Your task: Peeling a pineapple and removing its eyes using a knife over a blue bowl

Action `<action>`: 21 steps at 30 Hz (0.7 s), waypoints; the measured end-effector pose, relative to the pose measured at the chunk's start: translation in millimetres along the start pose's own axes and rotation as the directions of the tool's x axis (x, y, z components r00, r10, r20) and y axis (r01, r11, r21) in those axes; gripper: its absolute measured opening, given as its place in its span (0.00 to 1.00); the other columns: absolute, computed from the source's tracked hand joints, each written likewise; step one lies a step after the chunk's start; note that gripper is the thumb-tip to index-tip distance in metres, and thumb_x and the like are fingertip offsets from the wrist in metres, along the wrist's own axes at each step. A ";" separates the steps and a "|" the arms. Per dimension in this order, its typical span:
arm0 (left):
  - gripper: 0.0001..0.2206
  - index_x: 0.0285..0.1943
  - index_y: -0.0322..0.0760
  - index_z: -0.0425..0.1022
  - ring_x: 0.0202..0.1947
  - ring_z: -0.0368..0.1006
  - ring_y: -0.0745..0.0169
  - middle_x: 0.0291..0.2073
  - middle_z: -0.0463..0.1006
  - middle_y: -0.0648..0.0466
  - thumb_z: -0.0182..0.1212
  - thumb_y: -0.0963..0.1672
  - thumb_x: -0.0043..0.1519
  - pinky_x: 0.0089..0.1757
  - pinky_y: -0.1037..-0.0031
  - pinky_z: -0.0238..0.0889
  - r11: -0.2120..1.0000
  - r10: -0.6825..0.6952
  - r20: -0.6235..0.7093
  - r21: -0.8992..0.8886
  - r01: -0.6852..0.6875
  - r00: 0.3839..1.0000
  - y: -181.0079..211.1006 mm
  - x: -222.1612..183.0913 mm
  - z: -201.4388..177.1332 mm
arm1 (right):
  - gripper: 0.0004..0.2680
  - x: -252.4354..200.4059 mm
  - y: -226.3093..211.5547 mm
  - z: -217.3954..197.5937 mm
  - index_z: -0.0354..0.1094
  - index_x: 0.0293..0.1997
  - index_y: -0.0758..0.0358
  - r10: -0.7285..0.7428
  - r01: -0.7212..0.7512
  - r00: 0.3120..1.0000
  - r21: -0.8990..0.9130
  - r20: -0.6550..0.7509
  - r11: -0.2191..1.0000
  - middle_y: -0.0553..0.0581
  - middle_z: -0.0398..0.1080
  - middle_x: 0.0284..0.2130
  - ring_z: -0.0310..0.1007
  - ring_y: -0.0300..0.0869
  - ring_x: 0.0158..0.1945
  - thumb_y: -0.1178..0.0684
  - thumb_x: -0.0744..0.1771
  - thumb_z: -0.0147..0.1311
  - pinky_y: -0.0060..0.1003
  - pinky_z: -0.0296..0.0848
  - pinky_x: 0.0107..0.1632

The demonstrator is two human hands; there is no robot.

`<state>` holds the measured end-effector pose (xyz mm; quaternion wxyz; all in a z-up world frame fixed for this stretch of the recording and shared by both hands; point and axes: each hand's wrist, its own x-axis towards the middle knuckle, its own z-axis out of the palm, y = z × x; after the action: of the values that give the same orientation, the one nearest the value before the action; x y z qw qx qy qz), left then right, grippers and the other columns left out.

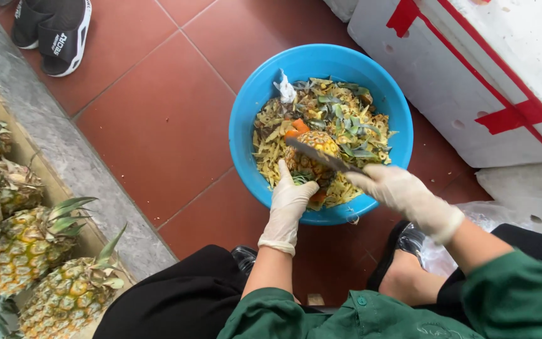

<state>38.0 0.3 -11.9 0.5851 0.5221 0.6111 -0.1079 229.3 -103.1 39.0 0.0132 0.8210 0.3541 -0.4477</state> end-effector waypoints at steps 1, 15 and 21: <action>0.51 0.85 0.58 0.32 0.72 0.61 0.35 0.69 0.67 0.36 0.65 0.52 0.56 0.66 0.53 0.57 1.000 0.000 -0.001 0.000 0.000 1.000 3.4 -2.0 -3.0 | 0.24 -2.2 3.7 1.4 0.70 0.34 0.59 -0.001 0.001 1.000 0.000 0.000 1.000 0.66 0.78 0.37 0.79 0.57 0.51 0.24 0.68 0.47 0.51 0.78 0.55; 0.49 0.85 0.61 0.32 0.72 0.61 0.34 0.68 0.67 0.33 0.64 0.50 0.57 0.67 0.53 0.58 0.999 -0.001 0.034 0.037 -0.001 0.999 5.6 -15.5 -6.2 | 0.27 95.1 46.5 33.6 0.75 0.26 0.62 0.111 -0.121 0.993 0.462 0.048 0.879 0.63 0.69 0.16 0.62 0.46 0.13 0.22 0.64 0.56 0.39 0.60 0.15; 0.51 0.84 0.71 0.33 0.69 0.66 0.39 0.66 0.71 0.38 0.67 0.52 0.55 0.63 0.55 0.62 0.999 0.000 0.013 0.035 0.000 1.000 -14.1 14.8 -2.0 | 0.24 17.9 46.0 34.6 0.70 0.39 0.56 0.026 -0.027 0.997 -0.016 -0.073 1.000 0.66 0.78 0.41 0.78 0.59 0.53 0.23 0.67 0.46 0.52 0.76 0.57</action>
<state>29.4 3.2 -30.3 0.5799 0.5314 0.6054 -0.1220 237.7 -139.1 -8.7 0.0133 0.8411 0.3474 -0.4145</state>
